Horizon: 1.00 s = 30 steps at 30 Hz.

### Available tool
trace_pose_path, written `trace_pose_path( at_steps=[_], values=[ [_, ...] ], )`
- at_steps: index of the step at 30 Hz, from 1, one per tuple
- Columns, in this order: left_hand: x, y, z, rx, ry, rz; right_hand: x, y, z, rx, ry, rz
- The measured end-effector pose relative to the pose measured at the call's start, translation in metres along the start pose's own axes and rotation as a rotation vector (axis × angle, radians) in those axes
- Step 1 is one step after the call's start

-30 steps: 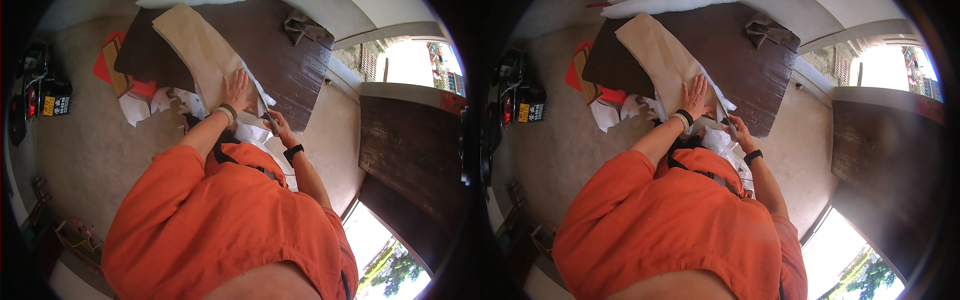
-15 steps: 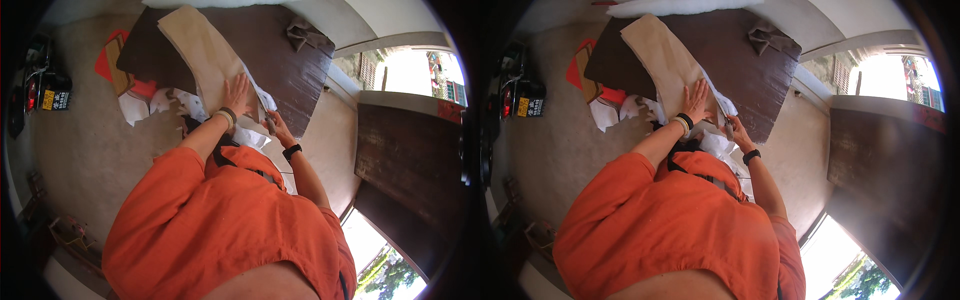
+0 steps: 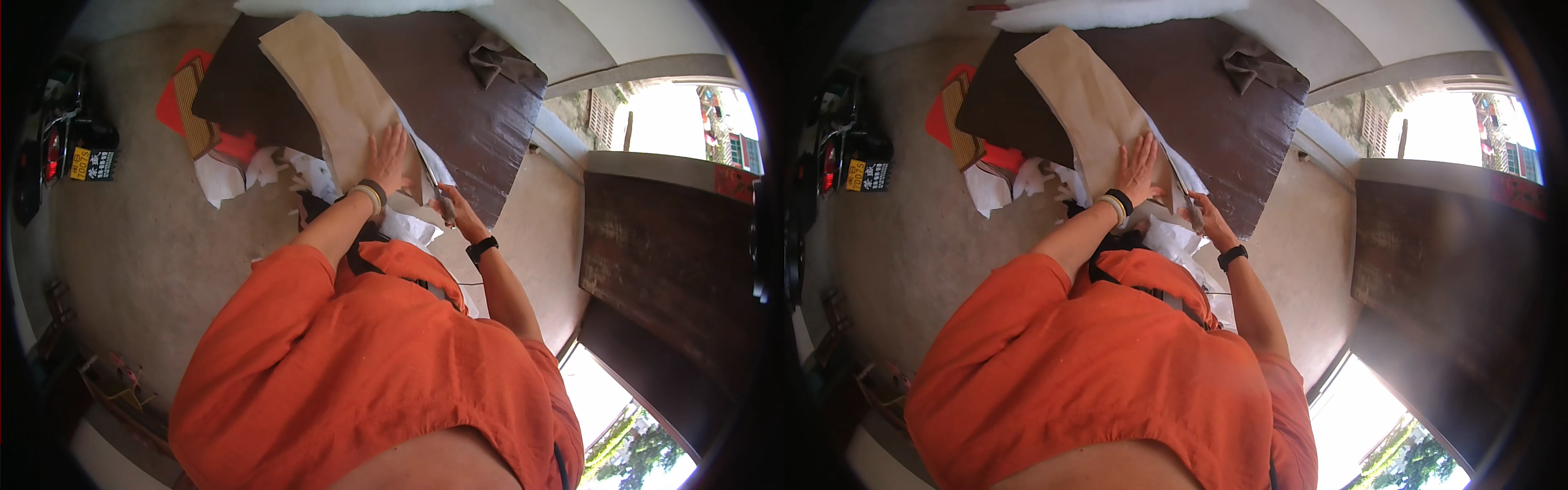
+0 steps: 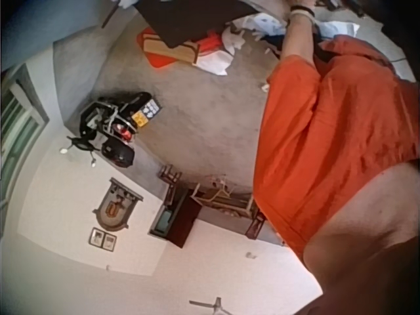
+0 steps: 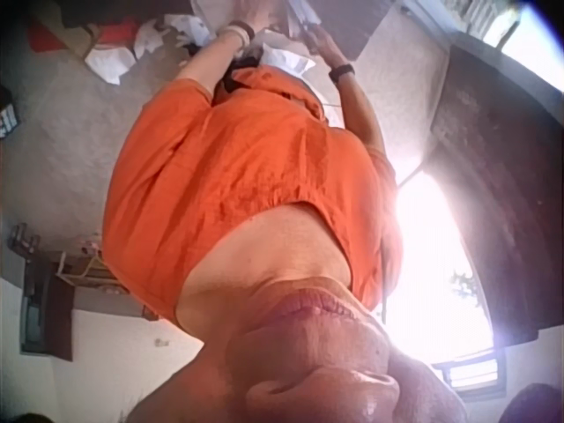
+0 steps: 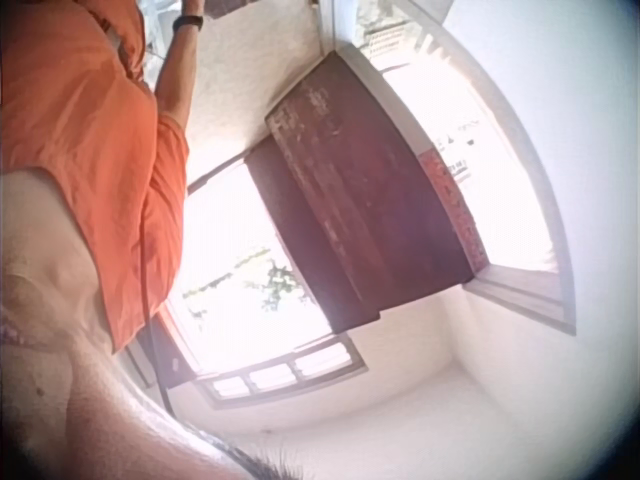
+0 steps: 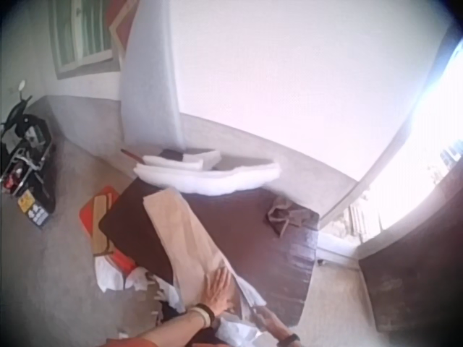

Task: The person places a beige fabric piece on a white foam sheet and uses scissors to cut the foam around the fabric's outline. They trim the foam along the edges and remove excess pieces, leaving a foam shape matching the fabric.

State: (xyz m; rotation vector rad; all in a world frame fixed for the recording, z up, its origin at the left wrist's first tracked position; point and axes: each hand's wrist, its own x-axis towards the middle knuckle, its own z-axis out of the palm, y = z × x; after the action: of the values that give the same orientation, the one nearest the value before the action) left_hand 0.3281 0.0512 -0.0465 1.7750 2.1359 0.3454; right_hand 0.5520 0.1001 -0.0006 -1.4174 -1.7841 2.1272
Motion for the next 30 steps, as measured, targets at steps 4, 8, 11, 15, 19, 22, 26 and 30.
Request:
trace_pose_path(
  at_steps=[4, 8, 11, 15, 19, 22, 26, 30],
  values=[
    [-0.001, 0.001, 0.001, -0.042, 0.010, 0.010, 0.010, -0.009, 0.002, 0.021, -0.011, -0.016],
    [0.000, 0.001, 0.001, -0.041, -0.006, -0.007, 0.028, -0.017, 0.009, 0.088, -0.014, -0.002],
    [0.000, 0.000, 0.002, -0.025, -0.003, -0.005, 0.031, -0.015, 0.007, 0.069, 0.016, 0.019],
    [0.000, -0.001, 0.002, -0.025, 0.000, 0.007, 0.031, -0.007, 0.002, -0.053, 0.051, 0.050],
    [0.001, -0.001, 0.000, -0.027, -0.016, 0.006, 0.027, -0.009, 0.007, -0.002, 0.158, -0.028],
    [0.001, -0.001, 0.000, -0.028, -0.034, -0.004, 0.007, -0.020, 0.011, 0.134, 0.206, 0.031],
    [0.001, -0.002, 0.003, -0.008, -0.023, 0.014, -0.012, -0.036, 0.009, 0.063, 0.164, -0.012],
    [0.001, -0.004, 0.002, -0.006, -0.050, 0.021, -0.026, -0.032, -0.018, -0.047, 0.123, -0.086]
  ],
)
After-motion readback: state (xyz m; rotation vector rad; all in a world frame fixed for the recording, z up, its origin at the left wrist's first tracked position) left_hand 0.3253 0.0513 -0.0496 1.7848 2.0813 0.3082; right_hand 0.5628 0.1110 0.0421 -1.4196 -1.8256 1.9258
